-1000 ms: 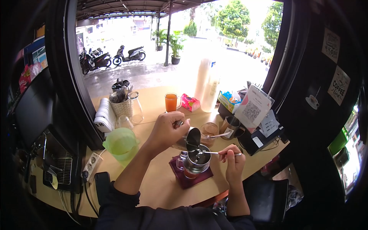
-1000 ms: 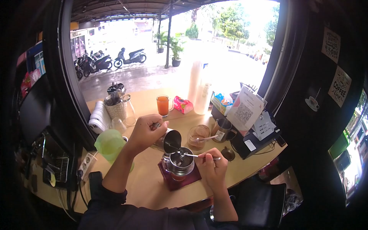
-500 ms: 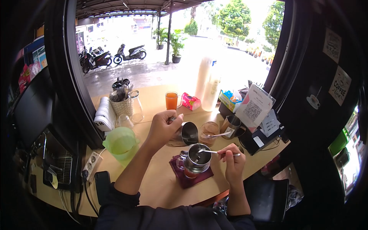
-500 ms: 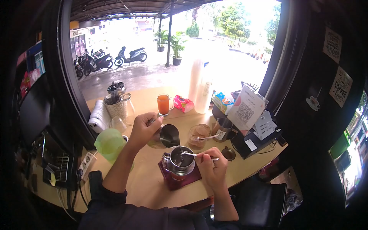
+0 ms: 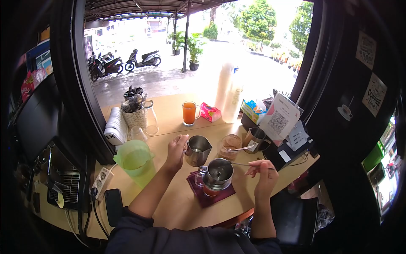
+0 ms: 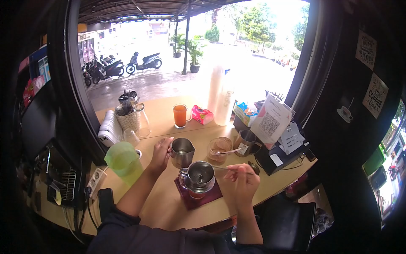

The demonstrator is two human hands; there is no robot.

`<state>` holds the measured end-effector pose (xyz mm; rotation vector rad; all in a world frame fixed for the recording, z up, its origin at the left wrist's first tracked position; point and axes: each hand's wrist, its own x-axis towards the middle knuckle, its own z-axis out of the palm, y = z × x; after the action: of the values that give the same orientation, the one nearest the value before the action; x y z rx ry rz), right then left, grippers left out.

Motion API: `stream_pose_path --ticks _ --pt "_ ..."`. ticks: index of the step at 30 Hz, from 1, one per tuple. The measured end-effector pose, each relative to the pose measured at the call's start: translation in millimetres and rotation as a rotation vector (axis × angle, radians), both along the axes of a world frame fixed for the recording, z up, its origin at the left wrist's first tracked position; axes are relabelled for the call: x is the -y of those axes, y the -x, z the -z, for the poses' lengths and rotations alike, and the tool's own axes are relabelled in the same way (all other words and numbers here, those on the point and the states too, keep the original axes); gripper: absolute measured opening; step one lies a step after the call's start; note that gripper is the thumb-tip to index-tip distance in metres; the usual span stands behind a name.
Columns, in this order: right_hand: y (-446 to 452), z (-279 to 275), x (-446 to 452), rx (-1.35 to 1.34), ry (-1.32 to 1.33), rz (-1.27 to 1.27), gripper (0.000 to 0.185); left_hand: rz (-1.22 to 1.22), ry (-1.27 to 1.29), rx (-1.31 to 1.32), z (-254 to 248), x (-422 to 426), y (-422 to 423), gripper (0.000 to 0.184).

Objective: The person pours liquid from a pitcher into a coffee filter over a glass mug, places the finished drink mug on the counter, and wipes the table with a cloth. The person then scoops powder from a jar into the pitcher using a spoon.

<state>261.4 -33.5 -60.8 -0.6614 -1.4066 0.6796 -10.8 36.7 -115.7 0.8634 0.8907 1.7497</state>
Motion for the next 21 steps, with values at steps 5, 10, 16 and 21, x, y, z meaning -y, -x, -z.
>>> stream_pose_path --ticks 5,10,16,21 --pt "-13.4 13.9 -8.9 -0.357 0.151 0.139 0.04 -0.014 0.027 0.094 23.0 -3.6 0.1 0.028" --pt "-29.0 56.9 -16.6 -0.519 0.27 0.209 0.038 -0.088 0.062 0.169 41.4 -6.0 3.2 0.026" --pt "-21.0 112.3 -9.2 -0.344 0.556 0.104 0.033 -0.16 0.067 0.269 59.4 -9.8 7.3 0.025" --pt "-14.9 107.4 0.2 -0.26 0.726 -0.124 0.021 -0.178 0.054 0.245 71.6 -13.3 13.9 0.026"
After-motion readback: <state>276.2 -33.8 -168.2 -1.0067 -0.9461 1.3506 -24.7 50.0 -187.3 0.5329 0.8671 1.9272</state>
